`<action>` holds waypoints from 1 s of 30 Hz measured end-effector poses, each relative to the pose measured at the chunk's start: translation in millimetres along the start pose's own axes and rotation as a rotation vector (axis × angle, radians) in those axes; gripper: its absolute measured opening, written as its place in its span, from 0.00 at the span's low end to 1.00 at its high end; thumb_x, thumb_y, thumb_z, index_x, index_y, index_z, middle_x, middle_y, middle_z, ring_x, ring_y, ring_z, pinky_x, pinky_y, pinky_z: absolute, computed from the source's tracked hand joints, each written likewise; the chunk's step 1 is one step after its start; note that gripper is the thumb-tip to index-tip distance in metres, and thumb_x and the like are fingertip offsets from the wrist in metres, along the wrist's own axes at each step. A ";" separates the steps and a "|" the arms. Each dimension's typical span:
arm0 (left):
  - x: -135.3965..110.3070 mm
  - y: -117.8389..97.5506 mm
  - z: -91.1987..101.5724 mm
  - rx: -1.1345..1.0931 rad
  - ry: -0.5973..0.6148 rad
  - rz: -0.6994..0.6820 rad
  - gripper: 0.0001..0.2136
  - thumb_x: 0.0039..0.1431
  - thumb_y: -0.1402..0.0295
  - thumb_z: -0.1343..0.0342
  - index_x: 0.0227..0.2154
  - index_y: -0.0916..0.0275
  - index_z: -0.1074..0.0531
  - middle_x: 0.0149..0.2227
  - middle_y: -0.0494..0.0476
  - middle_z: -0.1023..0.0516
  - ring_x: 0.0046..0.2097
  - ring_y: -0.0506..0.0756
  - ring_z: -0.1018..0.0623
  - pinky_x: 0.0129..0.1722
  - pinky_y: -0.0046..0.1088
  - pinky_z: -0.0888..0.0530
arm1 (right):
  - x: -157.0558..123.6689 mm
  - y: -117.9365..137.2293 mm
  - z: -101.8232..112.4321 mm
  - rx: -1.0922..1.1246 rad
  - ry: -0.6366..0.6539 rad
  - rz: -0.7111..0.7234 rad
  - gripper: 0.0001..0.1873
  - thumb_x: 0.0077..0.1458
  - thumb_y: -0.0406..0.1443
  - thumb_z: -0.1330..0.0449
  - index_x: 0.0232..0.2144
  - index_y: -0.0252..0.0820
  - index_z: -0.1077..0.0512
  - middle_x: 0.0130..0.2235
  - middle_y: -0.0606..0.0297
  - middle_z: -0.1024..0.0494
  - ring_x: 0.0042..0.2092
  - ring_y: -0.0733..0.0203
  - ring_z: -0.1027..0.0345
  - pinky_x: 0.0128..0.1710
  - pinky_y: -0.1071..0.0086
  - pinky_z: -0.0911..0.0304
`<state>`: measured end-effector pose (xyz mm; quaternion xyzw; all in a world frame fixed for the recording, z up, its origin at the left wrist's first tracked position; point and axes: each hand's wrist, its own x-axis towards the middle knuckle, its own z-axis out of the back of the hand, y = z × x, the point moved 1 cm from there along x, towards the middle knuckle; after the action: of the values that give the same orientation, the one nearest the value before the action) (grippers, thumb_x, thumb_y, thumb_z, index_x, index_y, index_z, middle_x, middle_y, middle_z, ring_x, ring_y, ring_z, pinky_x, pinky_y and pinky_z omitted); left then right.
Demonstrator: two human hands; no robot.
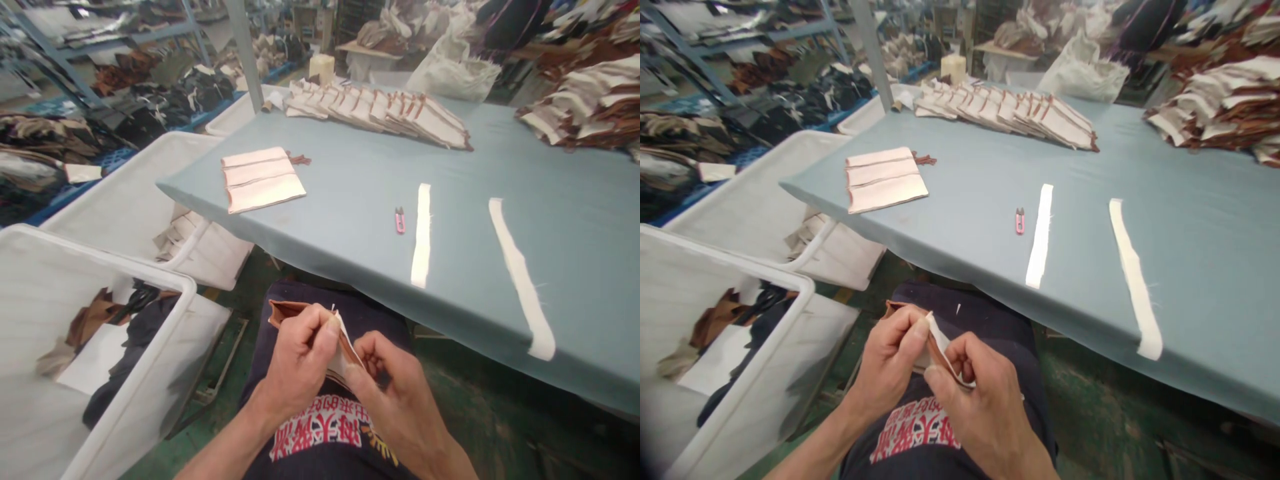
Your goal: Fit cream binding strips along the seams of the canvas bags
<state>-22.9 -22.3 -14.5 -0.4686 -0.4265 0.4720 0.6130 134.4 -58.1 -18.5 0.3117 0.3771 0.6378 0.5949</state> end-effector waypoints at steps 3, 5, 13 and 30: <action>-1.6 -2.2 -2.4 0.001 0.092 -0.019 0.16 0.71 0.63 0.53 0.26 0.62 0.33 0.25 0.49 0.31 0.27 0.49 0.33 0.29 0.25 0.37 | 11.8 2.9 6.2 -0.008 0.006 -0.062 0.18 0.61 0.45 0.44 0.23 0.45 0.39 0.21 0.73 0.38 0.24 0.65 0.44 0.26 0.69 0.50; -2.4 -0.4 -6.8 -0.023 0.079 0.037 0.17 0.71 0.62 0.53 0.26 0.62 0.33 0.25 0.49 0.33 0.27 0.49 0.34 0.29 0.25 0.37 | 18.9 3.5 8.7 0.035 0.059 -0.090 0.21 0.62 0.48 0.44 0.22 0.46 0.41 0.21 0.73 0.39 0.24 0.65 0.45 0.25 0.69 0.51; 11.9 14.4 -30.1 0.078 -0.051 0.187 0.20 0.71 0.55 0.54 0.25 0.60 0.36 0.25 0.48 0.34 0.28 0.51 0.32 0.27 0.24 0.34 | 20.3 -11.9 3.2 0.240 0.024 -0.094 0.15 0.62 0.45 0.46 0.26 0.46 0.41 0.23 0.74 0.38 0.25 0.66 0.44 0.25 0.71 0.48; 69.7 42.6 -82.9 0.492 0.116 -0.195 0.17 0.72 0.67 0.57 0.24 0.57 0.40 0.21 0.46 0.35 0.23 0.51 0.30 0.27 0.28 0.37 | 85.1 -162.8 94.5 -0.627 -0.406 0.248 0.08 0.63 0.37 0.36 0.45 0.43 0.24 0.48 0.54 0.19 0.49 0.45 0.30 0.48 0.54 0.37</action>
<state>62.7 36.5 -66.9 -0.2887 -0.3060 0.4726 0.7744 291.3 38.2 -112.2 0.2778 -0.0019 0.7143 0.6423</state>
